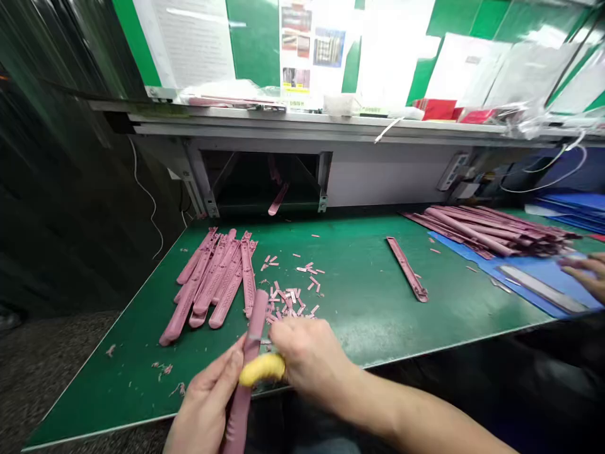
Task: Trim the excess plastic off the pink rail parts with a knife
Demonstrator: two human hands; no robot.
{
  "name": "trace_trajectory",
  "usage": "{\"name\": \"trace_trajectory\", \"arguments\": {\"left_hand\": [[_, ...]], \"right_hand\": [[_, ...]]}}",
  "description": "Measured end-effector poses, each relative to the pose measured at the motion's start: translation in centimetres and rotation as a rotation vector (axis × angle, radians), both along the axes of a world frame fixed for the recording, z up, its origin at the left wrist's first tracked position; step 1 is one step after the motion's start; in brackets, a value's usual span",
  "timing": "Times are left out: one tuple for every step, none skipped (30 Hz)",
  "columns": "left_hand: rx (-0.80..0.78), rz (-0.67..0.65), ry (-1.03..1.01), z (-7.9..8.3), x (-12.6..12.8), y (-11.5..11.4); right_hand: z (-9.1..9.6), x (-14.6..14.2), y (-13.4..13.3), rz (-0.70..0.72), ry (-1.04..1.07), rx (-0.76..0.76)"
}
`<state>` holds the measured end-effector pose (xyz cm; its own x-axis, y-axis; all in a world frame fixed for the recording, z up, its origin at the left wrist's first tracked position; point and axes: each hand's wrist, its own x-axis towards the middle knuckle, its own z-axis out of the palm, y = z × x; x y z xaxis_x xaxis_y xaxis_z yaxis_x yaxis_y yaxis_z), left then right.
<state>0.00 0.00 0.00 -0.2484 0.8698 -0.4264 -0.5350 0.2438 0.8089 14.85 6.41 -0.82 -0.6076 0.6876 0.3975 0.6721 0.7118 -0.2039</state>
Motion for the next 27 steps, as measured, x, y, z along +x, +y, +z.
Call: {"name": "trace_trajectory", "arguments": {"left_hand": [[0.020,0.011,0.007,0.4,-0.1,0.7],[0.040,0.022,0.011,0.7,-0.2,1.5],[0.060,0.032,0.015,1.0,-0.3,2.3],[0.082,0.042,0.017,1.3,-0.6,3.1],[0.112,0.055,0.023,1.5,-0.9,3.9],[0.143,0.064,0.021,1.7,-1.2,4.7],[0.169,0.064,0.012,1.8,-1.6,5.3],[0.192,0.052,0.000,1.8,-1.9,5.6],[0.213,0.028,-0.011,1.8,-2.2,5.8],[0.226,-0.009,-0.019,1.5,-2.3,5.6],[0.225,-0.056,-0.020,1.2,-2.3,5.3],[0.207,-0.097,-0.009,0.8,-2.2,4.7],[0.171,-0.133,0.011,0.3,-1.9,4.1],[0.126,-0.149,0.040,-0.2,-1.5,3.4],[0.081,-0.157,0.066,-0.6,-1.1,2.8],[0.048,-0.157,0.083,-1.0,-0.6,2.2],[0.028,-0.146,0.092,-1.2,-0.3,1.7],[0.020,-0.138,0.091,-1.4,0.0,1.3],[0.021,-0.141,0.078,-1.5,0.3,1.0],[0.025,-0.148,0.057,-1.6,0.4,0.8],[0.026,-0.156,0.031,-1.7,0.3,0.8],[0.020,-0.158,0.004,-1.9,0.2,0.7],[0.016,-0.151,-0.029,-2.2,0.0,0.8],[0.016,-0.133,-0.064,-2.4,-0.2,0.9],[0.021,-0.109,-0.096,-2.7,-0.4,0.9],[0.033,-0.091,-0.119,-2.9,-0.6,1.0],[0.058,-0.086,-0.132,-3.0,-0.7,1.1]], "right_hand": [[-0.8,-0.5,-1.2,0.052,-0.042,-0.005],[-1.7,-1.0,-2.5,0.103,-0.072,-0.015],[-2.5,-1.4,-3.8,0.153,-0.089,-0.029],[-3.4,-1.7,-5.1,0.203,-0.093,-0.047],[-4.3,-1.9,-6.3,0.260,-0.088,-0.063],[-5.0,-1.9,-7.2,0.307,-0.067,-0.085],[-5.7,-1.8,-7.8,0.338,-0.035,-0.113],[-6.0,-1.6,-7.9,0.351,0.001,-0.140],[-6.1,-1.3,-7.5,0.351,0.034,-0.153],[-5.9,-1.0,-6.5,0.331,0.070,-0.159],[-5.3,-0.7,-5.0,0.289,0.113,-0.158],[-4.4,-0.4,-3.2,0.235,0.164,-0.153],[-3.3,-0.1,-1.3,0.157,0.229,-0.164],[-2.1,0.1,0.6,0.076,0.295,-0.169],[-1.0,0.4,2.3,0.023,0.311,-0.166],[0.0,0.6,3.7,-0.014,0.296,-0.160],[0.7,0.7,4.8,-0.039,0.264,-0.152],[1.3,0.7,5.4,-0.052,0.220,-0.146],[1.6,0.7,5.7,-0.060,0.177,-0.142],[1.7,0.6,5.7,-0.064,0.141,-0.137],[1.8,0.5,5.6,-0.063,0.111,-0.129],[1.7,0.4,5.4,-0.058,0.084,-0.118],[1.7,0.4,5.1,-0.051,0.059,-0.106],[1.7,0.4,5.0,-0.047,0.037,-0.094],[1.7,0.5,4.8,-0.043,0.020,-0.084],[1.8,0.5,4.7,-0.039,0.007,-0.075],[1.8,0.5,4.6,-0.034,-0.003,-0.069]]}}
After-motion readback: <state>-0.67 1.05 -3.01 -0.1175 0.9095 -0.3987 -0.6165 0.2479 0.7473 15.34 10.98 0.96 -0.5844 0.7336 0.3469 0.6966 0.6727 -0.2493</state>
